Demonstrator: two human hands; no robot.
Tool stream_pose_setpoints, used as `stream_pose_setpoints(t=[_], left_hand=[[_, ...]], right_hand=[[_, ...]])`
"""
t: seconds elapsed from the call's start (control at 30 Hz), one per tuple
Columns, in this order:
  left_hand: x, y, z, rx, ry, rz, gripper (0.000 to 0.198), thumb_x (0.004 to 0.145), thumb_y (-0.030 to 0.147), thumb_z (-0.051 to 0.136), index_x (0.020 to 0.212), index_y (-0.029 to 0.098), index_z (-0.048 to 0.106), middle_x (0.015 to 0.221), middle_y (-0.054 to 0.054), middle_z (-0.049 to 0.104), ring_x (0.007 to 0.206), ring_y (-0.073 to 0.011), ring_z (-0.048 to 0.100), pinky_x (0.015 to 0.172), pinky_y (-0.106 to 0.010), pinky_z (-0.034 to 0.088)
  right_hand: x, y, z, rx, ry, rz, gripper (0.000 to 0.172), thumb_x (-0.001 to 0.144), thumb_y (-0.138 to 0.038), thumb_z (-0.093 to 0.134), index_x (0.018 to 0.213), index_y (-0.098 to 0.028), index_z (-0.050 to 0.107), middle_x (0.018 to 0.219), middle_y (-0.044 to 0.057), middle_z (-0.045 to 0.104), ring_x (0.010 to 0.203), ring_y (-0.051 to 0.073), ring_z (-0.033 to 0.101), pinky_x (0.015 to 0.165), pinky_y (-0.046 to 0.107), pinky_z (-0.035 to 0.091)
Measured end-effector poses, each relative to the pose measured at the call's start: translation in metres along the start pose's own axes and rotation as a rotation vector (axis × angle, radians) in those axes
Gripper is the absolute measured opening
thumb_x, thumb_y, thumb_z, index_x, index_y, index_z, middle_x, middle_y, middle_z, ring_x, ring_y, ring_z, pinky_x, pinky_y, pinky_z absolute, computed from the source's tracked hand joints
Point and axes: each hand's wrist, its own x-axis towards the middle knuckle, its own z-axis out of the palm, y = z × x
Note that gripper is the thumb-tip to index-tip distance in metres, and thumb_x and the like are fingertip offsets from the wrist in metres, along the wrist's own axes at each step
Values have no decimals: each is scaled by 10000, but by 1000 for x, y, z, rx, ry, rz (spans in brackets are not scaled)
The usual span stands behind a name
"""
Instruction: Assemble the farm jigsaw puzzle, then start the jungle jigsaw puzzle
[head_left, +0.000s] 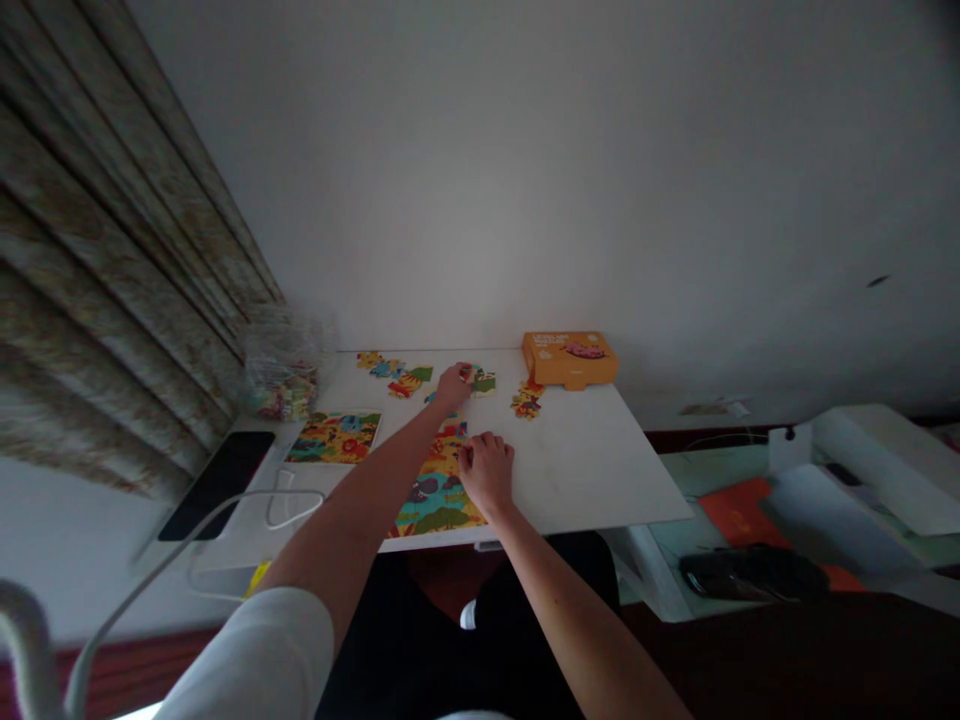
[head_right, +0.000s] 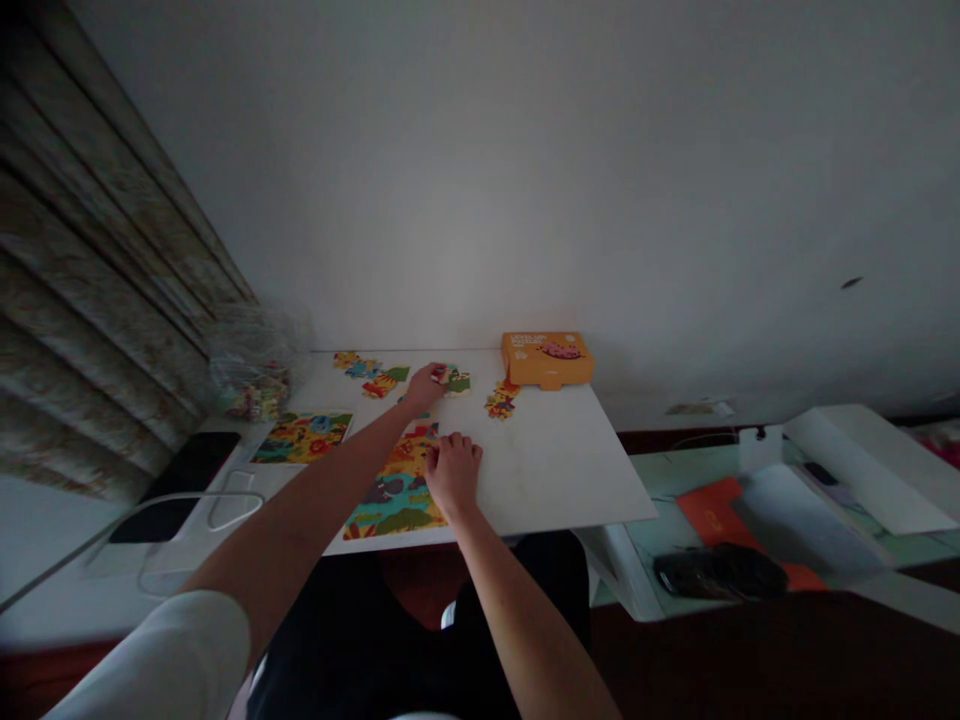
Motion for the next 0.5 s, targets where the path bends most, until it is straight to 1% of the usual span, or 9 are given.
stream_pose_setpoints(t=[0.13,0.27,0.37,0.43,0.5], left_hand=[[0,-3,-11,-97,25,-46,435,717,88,737,1149,135,709,1058,-135,756,975,-246,702,880,-346,536],[3,-6,-26,-183,86,-100,512,741,119,740,1245,143,650,1054,-146,755,871,-226,713,776,-341,554],[3,-9,-42,-229,136,-104,554,762,112,693,1302,189,596,1096,-124,741,870,-208,706,747,-327,560],[-2,-13,-52,-254,149,-65,558,754,98,663,1296,206,589,1130,-107,720,897,-193,699,759,-312,565],[-13,-17,-61,-286,111,27,564,741,100,653,1290,210,587,1161,-92,692,895,-176,692,758,-299,571]], right_hand=[[-1,0,0,0,6,-2,171,986,-305,564,947,-200,694,1036,111,679,1024,272,572,896,408,373],[-1,0,-1,0,9,-8,161,981,-301,570,933,-202,688,1022,103,679,1017,273,575,895,405,375],[0,0,1,18,11,-9,150,979,-300,571,939,-204,679,1028,104,678,1020,272,578,904,400,376],[0,1,2,52,28,4,151,984,-307,564,1007,-200,668,1068,111,676,1035,269,582,917,398,380],[0,2,4,95,57,18,213,996,-321,545,1132,-188,639,1136,124,668,1067,269,588,932,399,388]])
